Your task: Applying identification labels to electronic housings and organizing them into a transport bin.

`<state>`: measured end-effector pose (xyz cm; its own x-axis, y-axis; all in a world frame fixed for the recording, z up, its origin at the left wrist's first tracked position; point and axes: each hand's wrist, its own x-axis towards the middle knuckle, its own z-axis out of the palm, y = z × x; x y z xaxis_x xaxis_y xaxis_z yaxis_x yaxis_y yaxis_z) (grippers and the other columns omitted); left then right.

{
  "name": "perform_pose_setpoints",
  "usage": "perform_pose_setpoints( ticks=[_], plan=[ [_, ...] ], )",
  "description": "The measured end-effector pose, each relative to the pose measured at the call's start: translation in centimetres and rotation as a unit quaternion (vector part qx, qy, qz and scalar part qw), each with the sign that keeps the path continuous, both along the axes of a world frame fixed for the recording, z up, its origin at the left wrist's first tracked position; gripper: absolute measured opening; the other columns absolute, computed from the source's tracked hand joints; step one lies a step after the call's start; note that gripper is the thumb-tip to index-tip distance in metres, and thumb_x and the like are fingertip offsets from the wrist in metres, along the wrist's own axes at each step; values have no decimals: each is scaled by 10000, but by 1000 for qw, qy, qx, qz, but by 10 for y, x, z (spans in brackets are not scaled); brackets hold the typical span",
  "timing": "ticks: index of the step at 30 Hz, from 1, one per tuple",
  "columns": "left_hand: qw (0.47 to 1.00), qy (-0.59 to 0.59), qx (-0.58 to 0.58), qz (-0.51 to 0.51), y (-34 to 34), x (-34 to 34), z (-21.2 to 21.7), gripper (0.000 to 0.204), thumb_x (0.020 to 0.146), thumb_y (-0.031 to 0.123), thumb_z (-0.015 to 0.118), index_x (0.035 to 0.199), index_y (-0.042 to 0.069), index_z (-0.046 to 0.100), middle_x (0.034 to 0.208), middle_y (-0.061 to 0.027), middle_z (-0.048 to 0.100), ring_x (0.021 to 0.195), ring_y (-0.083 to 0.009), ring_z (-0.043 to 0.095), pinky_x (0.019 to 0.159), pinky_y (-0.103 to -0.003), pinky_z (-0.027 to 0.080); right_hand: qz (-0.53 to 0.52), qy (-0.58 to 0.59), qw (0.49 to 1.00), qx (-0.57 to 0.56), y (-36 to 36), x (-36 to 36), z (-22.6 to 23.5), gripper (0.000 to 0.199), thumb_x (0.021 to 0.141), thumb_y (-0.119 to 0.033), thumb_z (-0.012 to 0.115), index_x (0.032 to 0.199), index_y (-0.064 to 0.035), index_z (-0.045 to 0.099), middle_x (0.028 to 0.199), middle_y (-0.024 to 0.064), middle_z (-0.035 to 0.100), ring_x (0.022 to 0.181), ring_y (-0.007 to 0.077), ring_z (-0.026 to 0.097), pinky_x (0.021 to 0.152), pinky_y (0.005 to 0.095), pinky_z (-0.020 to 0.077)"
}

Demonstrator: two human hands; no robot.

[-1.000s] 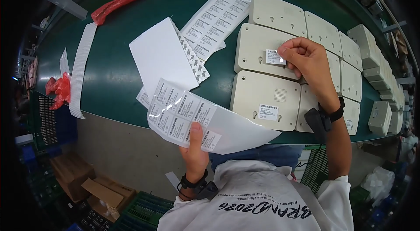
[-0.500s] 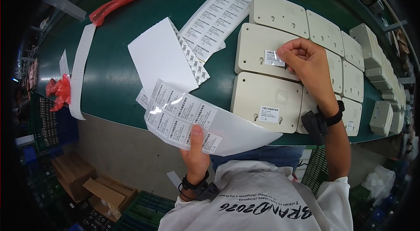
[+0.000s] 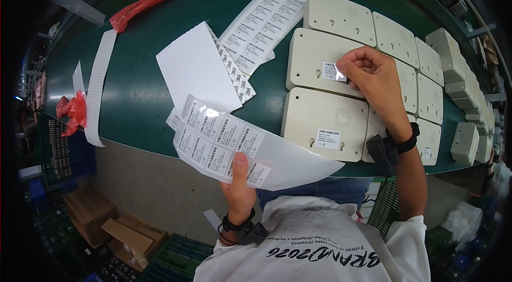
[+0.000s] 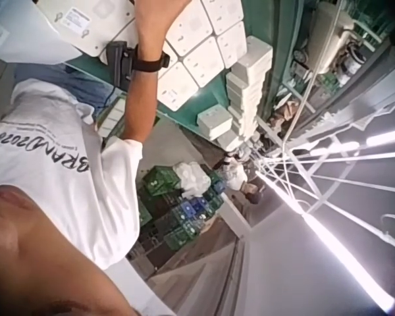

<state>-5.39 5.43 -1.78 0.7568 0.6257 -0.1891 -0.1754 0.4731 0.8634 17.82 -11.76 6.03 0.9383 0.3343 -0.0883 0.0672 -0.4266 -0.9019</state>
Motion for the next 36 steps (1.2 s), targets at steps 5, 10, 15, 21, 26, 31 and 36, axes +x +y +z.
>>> perform_pose_setpoints(
  ticks=[5, 10, 15, 21, 26, 31, 36],
  plan=[
    [1000, 6, 7, -4, 1, 1, 1, 533, 997, 187, 524, 1457, -11, 340, 1347, -143, 531, 1176, -216, 575, 987, -356, 485, 3, -20, 1000, -12, 0, 0, -3, 205, 868, -197, 740, 955, -17, 698, 788, -4, 649, 609, 25, 528, 562, 139, 435],
    [1000, -8, 4, -12, 1, 3, 4, 534, 996, 185, 524, 1457, -11, 341, 1350, -147, 529, 1179, -220, 575, 986, -357, 487, 37, -141, 988, -50, -1, 0, -7, 228, 861, -202, 747, 975, -14, 682, 729, 8, 630, 587, 43, 508, 527, 184, 404],
    [1000, 2, 1, -16, 4, 1, 4, 515, 996, 189, 524, 1442, -12, 362, 1341, -148, 539, 1169, -222, 583, 982, -357, 490, 34, -143, 957, -251, -3, -2, 15, 252, 870, -231, 735, 990, -26, 651, 609, 17, 550, 532, 80, 466, 481, 261, 334],
    [998, -32, -8, -52, -2, -2, 20, 464, 999, 169, 521, 1411, -14, 408, 1301, -144, 576, 1138, -216, 603, 962, -351, 501, 70, -178, 962, -197, -16, -8, 10, 233, 906, -247, 689, 987, -35, 639, 566, 12, 510, 503, 105, 448, 481, 275, 316],
    [993, -35, -14, -113, -19, 6, 42, 375, 978, 100, 577, 1333, -8, 521, 1238, -83, 615, 1088, -141, 589, 937, -285, 465, 56, -140, 955, -255, -12, -1, 19, 211, 910, -213, 677, 995, -25, 632, 603, 27, 529, 539, 103, 465, 499, 271, 334],
    [986, -41, 6, -163, -29, 17, 56, 320, 972, 88, 594, 1276, -9, 571, 1188, -62, 637, 1051, -110, 585, 902, -262, 465, 90, -189, 973, -95, -20, -28, 22, 183, 900, -167, 671, 978, -3, 648, 660, 44, 556, 577, 109, 479, 525, 267, 366],
    [977, -55, 31, -204, -46, 29, 66, 293, 988, 94, 568, 1260, -17, 574, 1170, -61, 636, 1041, -100, 575, 889, -254, 463, 198, -320, 925, -42, -35, -123, 51, 214, 773, -87, 768, 955, -19, 680, 760, 63, 600, 616, 197, 517, 538, 284, 403]
  ],
)
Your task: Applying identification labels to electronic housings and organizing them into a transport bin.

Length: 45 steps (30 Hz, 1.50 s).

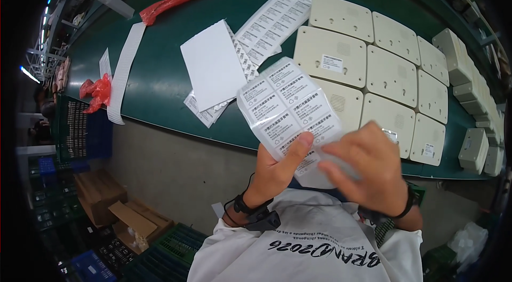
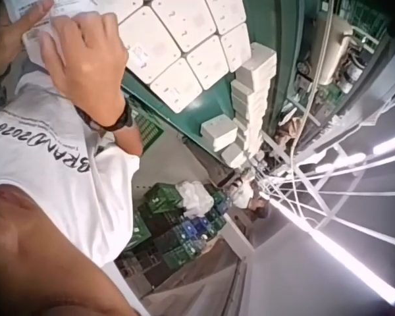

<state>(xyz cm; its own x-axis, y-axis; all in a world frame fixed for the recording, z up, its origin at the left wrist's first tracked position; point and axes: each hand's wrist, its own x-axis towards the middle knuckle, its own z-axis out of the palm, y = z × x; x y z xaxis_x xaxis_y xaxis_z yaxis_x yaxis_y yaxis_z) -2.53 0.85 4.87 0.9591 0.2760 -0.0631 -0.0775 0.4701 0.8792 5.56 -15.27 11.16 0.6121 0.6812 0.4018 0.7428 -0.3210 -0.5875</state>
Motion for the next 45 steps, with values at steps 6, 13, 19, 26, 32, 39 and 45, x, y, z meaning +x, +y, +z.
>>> perform_pose_setpoints(
  ticks=[6, 13, 19, 26, 32, 39, 45],
  plan=[
    [998, -13, -55, -5, -21, 6, 0, 276, 1013, 104, 518, 1250, -29, 565, 1179, -63, 617, 1038, -94, 556, 892, -251, 452, -55, -102, 993, 24, -15, -9, -24, 313, 662, -48, 832, 939, -29, 686, 814, 57, 610, 634, 235, 538, 529, 316, 421],
    [993, -28, 115, 17, -46, 17, 2, 312, 1032, 147, 486, 1275, -41, 543, 1196, -71, 603, 1039, -116, 550, 896, -263, 446, -72, -201, 976, -34, -40, -21, -19, 268, 642, -22, 818, 882, -35, 698, 780, 49, 617, 663, 218, 569, 519, 299, 422],
    [999, 4, 41, 18, -44, 24, -4, 385, 1030, 164, 481, 1353, -45, 473, 1279, -106, 566, 1111, -152, 549, 939, -292, 445, 122, 159, 955, 219, -90, 4, 5, 100, 772, -6, 703, 853, -50, 664, 776, 9, 608, 674, 160, 554, 620, 279, 425],
    [995, -7, 61, 79, -43, 43, -13, 485, 1023, 189, 475, 1427, -58, 371, 1370, -159, 507, 1203, -208, 533, 994, -332, 442, -351, 257, 871, 230, -232, 111, -36, 145, 868, -128, 711, 890, -70, 580, 773, -45, 562, 679, 39, 478, 638, 193, 377],
    [990, 12, 95, 102, -47, 45, -13, 508, 1011, 213, 496, 1423, -57, 375, 1359, -173, 517, 1201, -229, 546, 1004, -355, 449, -374, 259, 877, 155, -219, 126, -50, 153, 868, -138, 731, 924, -23, 647, 745, -19, 633, 659, 32, 537, 603, 179, 412],
    [989, 21, 97, 113, -50, 46, -10, 509, 1006, 223, 505, 1417, -51, 384, 1331, -171, 541, 1176, -232, 567, 995, -361, 461, -367, 250, 887, 125, -222, 130, -57, 145, 857, -121, 740, 931, -13, 676, 796, 6, 666, 721, 42, 585, 656, 177, 457],
    [989, 10, 98, 114, -48, 45, -13, 506, 1005, 228, 506, 1413, -48, 390, 1325, -169, 546, 1171, -226, 570, 991, -357, 464, -369, 229, 894, 108, -221, 130, -59, 144, 857, -118, 740, 926, -10, 674, 813, 11, 667, 733, 46, 587, 673, 180, 469]
  ],
)
